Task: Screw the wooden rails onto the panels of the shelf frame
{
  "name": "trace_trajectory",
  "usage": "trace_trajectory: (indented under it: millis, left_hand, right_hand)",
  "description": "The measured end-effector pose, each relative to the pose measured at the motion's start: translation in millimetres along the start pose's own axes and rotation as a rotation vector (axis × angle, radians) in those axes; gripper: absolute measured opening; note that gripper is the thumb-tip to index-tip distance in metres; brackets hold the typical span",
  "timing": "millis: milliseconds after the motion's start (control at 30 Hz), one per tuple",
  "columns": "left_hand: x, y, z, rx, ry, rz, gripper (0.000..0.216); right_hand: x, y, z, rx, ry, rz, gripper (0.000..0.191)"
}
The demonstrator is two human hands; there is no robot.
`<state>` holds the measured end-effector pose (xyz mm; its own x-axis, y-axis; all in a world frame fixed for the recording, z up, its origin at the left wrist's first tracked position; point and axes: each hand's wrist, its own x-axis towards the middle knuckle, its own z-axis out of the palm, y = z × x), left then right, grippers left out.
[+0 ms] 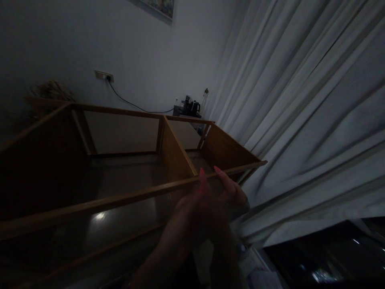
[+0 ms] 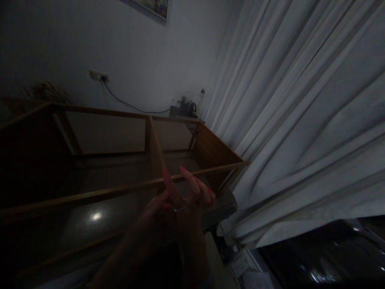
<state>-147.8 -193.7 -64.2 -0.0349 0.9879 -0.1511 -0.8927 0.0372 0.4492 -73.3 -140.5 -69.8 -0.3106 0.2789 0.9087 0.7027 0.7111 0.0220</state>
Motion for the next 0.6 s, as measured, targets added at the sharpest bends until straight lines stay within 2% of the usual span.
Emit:
trace_trajectory:
  millis: [133,233,300,433,600]
  left_hand:
    - [2,-3,-1,-0.082,-0.005,0.006,0.039]
    - [1,-6,2,-0.085,0.065,0.044,0.036]
    - [-1,-8,5,-0.078,0.12,0.067,0.035]
    - [-3,-8,8,-0.089,0.163,0.078,0.042]
    - [-1,-8,8,-0.089,0.157,0.041,0.05]
  right_hand:
    - [-9,-1,-2,0.034,0.045,0.068,0.04]
    - [-19,-3,-10,0.25,0.028,0.206,0.046]
    - [-25,-6,-15,0.401,0.087,0.341,0.049]
    - [-31,-11,-18,0.517,0.244,0.513,0.029]
    - [-32,-11,-12,0.558,0.276,0.59,0.029]
